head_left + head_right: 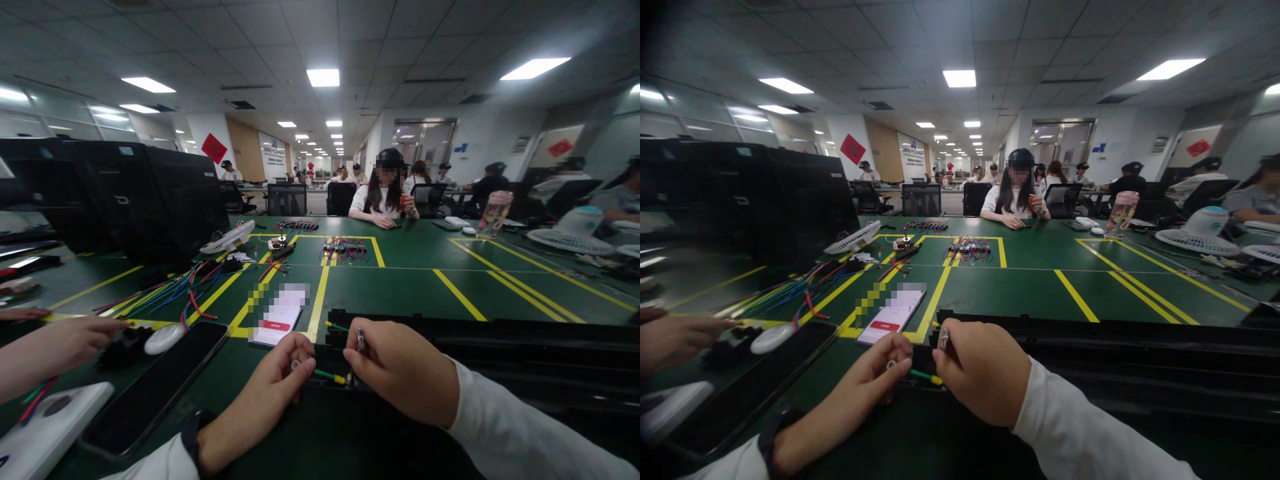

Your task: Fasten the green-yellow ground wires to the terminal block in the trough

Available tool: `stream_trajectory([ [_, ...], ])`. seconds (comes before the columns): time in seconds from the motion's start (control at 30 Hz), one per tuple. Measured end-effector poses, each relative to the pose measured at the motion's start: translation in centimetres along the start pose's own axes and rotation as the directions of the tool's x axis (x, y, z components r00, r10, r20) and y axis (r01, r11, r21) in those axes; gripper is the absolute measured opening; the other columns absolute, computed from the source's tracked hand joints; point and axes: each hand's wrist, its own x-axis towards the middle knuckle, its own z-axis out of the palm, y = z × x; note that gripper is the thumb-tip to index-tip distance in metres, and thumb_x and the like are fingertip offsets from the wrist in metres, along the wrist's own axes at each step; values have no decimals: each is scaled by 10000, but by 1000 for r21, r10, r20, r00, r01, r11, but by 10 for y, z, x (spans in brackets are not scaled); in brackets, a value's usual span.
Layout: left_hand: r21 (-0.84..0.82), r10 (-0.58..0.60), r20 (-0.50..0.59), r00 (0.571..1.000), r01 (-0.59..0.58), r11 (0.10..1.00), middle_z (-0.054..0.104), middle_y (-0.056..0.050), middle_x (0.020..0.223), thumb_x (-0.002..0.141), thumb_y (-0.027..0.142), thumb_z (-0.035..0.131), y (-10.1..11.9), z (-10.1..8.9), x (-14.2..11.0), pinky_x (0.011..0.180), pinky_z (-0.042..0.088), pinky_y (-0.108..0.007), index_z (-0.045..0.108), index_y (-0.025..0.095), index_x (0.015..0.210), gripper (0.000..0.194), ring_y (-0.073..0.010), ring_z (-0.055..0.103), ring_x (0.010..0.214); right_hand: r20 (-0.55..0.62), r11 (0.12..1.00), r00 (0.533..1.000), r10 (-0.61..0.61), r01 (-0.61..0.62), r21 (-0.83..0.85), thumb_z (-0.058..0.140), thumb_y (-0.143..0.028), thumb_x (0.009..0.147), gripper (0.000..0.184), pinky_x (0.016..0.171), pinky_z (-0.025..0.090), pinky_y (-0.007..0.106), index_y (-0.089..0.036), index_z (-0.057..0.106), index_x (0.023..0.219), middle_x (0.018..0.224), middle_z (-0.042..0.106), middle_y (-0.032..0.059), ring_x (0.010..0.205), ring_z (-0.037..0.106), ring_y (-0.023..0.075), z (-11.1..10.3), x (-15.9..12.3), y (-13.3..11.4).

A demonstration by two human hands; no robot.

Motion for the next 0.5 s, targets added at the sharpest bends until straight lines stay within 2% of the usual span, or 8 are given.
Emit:
stream_trajectory([
  [0.13, -8, -5, -2, 1000, 5, 1000, 404, 56, 703, 860, 343, 474, 0, 0, 0, 460, 364, -172, 445, 213, 919, 146, -79, 389, 567, 54, 999, 998, -39, 38, 20, 441, -212, 838, 87, 533, 241, 231, -198, 501, 776, 650, 558, -30, 571, 460, 95, -6, 1, 0],
  [0.27, 1, 4, 2, 1000, -4, 1000, 398, 59, 696, 863, 342, 469, 0, 0, 0, 458, 362, -171, 447, 213, 911, 139, -74, 383, 553, 28, 998, 1000, 6, -8, 62, 423, -239, 857, 117, 516, 232, 229, -192, 505, 789, 648, 548, -25, 552, 436, 90, -15, 2, 0],
  [0.37, 5, 12, 3, 1000, -12, 1000, 411, 56, 710, 861, 342, 471, -1, -1, 1, 463, 369, -173, 448, 213, 910, 140, -75, 392, 561, -3, 998, 999, 33, -33, 54, 445, -307, 859, 151, 503, 217, 229, -188, 500, 784, 642, 546, -22, 546, 432, 93, -18, 4, 1],
  [0.5, 11, 10, 4, 1000, -10, 1000, 408, 56, 707, 861, 347, 468, -1, -1, 2, 455, 370, -174, 446, 212, 902, 143, -76, 396, 553, -32, 998, 998, 60, -59, 19, 502, -414, 829, 243, 485, 177, 233, -190, 478, 739, 594, 532, -35, 513, 425, 93, -11, 6, 2],
])
